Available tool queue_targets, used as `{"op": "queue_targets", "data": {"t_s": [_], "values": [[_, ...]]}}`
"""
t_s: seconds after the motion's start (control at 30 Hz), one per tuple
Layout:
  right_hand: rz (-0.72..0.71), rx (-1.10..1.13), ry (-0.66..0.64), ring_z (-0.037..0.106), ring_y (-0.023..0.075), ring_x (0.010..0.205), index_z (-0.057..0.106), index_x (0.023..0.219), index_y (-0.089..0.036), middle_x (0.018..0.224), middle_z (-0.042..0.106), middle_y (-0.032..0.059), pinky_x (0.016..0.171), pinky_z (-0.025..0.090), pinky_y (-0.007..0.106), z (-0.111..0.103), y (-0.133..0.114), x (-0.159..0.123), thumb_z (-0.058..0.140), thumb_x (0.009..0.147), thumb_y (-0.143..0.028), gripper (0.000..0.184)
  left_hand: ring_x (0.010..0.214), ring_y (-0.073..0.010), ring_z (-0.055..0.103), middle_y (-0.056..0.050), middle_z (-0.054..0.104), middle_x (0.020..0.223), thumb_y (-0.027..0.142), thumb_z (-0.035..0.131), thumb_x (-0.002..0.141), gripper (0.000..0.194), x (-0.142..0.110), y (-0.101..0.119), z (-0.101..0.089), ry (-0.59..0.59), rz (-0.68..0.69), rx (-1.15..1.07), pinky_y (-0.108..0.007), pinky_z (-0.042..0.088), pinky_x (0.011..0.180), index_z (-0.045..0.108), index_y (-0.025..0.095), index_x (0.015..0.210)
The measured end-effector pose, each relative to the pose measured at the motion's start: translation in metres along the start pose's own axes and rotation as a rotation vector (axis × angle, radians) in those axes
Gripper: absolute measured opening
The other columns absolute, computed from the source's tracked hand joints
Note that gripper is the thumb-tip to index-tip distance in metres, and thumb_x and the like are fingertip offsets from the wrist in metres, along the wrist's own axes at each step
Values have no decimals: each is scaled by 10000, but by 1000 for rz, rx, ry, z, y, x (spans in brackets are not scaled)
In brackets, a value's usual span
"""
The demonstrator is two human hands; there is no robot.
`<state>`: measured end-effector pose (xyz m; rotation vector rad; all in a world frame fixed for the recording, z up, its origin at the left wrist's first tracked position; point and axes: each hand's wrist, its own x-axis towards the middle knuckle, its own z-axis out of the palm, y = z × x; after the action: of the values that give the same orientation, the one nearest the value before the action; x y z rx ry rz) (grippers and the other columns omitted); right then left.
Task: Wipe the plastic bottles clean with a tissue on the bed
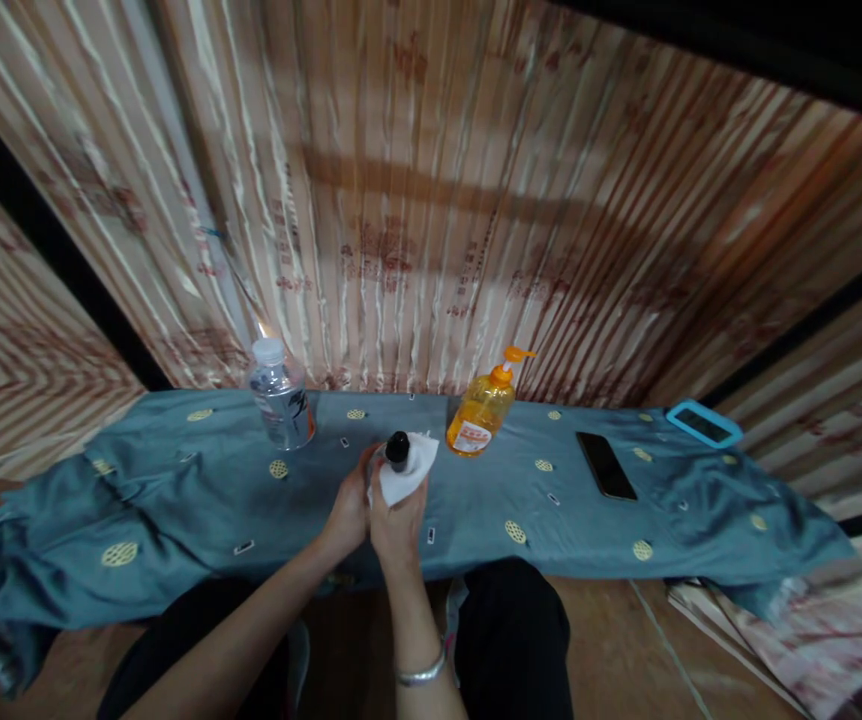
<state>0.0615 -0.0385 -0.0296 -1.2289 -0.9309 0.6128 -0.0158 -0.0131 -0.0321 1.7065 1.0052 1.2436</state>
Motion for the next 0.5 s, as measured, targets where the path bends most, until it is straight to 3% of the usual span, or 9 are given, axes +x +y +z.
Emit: {"op": "queue_targets", "data": {"t_s": [0.1, 0.2, 0.27, 0.4, 0.5], "values": [[-15, -52, -76, 642, 231, 1088, 645, 1150, -177, 1178, 665, 67, 957, 524, 479, -6, -1, 18, 687, 906, -403, 335, 1050, -267, 718, -94, 735, 1148, 214, 637, 747, 496, 4, -1, -2, 4, -23, 7, -384, 560, 930, 542, 204, 1234], [6, -50, -162, 669, 175, 883, 657, 1060, -162, 998, 683, 27, 809, 569, 384, -12, 1, 33, 671, 920, -405, 280, 991, -255, 728, -66, 741, 1093, 172, 645, 720, 501, 7, 0, -3, -5, -60, 26, -352, 565, 870, 550, 221, 1209], [28, -31, -175, 665, 164, 844, 651, 1076, -162, 993, 680, 26, 771, 571, 362, -14, 4, 36, 647, 933, -426, 300, 973, -248, 726, -59, 739, 1084, 166, 652, 717, 483, 8, 2, -3, -10, -78, 32, -342, 558, 861, 557, 227, 1186], [62, 23, -141, 645, 226, 1083, 637, 1171, -181, 1197, 663, 76, 960, 519, 472, -14, 8, 35, 577, 962, -482, 371, 942, -234, 717, -45, 735, 1066, 180, 679, 710, 444, 7, 7, -3, -3, -115, -4, -331, 550, 842, 555, 230, 1133], [110, 55, -162, 616, 250, 1173, 641, 1179, -179, 1241, 657, 85, 1036, 464, 520, -14, 6, 45, 562, 963, -507, 401, 951, -238, 709, -41, 728, 1050, 155, 697, 666, 502, 7, 9, -3, 4, -137, -23, -335, 546, 851, 536, 222, 1137]]}}
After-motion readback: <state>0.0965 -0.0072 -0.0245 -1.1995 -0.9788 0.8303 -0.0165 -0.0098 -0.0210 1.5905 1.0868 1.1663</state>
